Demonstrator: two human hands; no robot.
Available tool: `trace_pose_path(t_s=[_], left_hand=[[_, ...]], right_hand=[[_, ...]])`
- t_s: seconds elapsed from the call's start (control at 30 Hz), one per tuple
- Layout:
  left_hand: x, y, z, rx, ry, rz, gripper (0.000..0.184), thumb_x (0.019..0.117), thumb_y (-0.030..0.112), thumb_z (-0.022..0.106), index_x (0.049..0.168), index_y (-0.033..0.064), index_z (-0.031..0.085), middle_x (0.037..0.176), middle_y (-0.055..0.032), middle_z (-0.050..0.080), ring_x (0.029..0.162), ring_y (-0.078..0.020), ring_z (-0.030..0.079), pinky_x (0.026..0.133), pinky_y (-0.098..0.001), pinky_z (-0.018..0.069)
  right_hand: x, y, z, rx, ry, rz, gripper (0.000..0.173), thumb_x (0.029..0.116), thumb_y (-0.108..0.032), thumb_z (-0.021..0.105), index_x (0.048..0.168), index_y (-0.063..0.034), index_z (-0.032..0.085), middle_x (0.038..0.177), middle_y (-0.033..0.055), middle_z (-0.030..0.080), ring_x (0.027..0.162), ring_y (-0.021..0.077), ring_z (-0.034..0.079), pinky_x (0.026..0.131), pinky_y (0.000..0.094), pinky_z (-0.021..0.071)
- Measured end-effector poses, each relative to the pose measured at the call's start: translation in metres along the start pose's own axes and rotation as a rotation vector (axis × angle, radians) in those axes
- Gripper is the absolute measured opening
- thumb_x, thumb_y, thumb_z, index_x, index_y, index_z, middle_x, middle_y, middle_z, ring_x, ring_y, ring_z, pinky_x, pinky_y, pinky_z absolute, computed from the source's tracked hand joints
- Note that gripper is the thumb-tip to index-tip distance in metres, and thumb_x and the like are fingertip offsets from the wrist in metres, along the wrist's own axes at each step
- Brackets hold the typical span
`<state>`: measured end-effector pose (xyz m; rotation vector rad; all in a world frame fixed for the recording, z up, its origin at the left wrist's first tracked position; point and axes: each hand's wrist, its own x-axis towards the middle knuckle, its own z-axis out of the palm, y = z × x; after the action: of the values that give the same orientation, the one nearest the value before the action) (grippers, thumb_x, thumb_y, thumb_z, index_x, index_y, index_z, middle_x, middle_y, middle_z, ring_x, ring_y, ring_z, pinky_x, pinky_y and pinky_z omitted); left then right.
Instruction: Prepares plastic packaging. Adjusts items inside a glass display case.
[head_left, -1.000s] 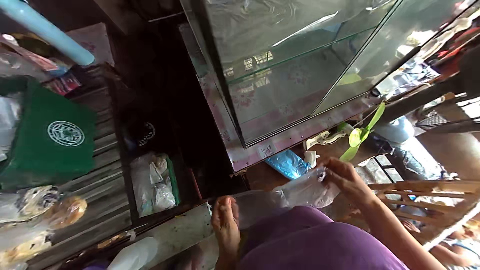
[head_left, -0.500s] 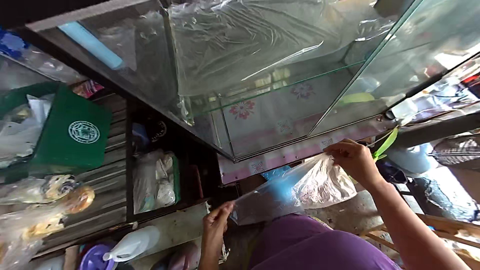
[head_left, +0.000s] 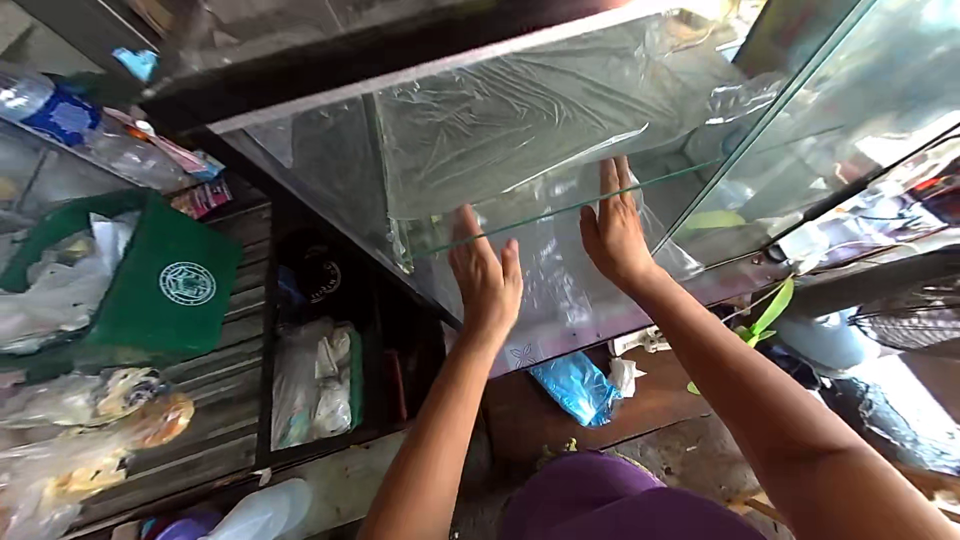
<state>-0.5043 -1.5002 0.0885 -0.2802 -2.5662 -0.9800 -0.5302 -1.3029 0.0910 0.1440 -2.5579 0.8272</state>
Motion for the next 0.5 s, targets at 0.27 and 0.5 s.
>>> trace_pose_path(t_s=[0.27,0.5], left_hand=[[0.097,-0.003,0.039,0.32,-0.047,-0.203,0.035,0.1024,0.019,0.058,0.127,-0.0046,0.066,0.129,-0.0312,0.063,0.126,-0.0475,0.058,0.103,-0.0645,0.0428],[0.085,0.002,0.033,0.306,0.073,-0.148,0.034,0.1021,0.019,0.058,0.124,-0.0059,0.066,0.126,-0.0316,0.064,0.125,-0.0472,0.058,0.103,-0.0634,0.0423]], right_hand=[[0.081,0.017,0.047,-0.175,0.011,0.198,0.05,0.0952,-0.026,0.066,0.134,0.0057,0.061,0.138,0.0331,0.058,0.135,0.0518,0.048,0.11,0.0729,0.0307],[0.089,0.014,0.039,-0.225,-0.107,0.178,0.049,0.0999,-0.029,0.063,0.137,0.0027,0.061,0.14,0.03,0.058,0.137,0.0478,0.049,0.109,0.0707,0.0341]])
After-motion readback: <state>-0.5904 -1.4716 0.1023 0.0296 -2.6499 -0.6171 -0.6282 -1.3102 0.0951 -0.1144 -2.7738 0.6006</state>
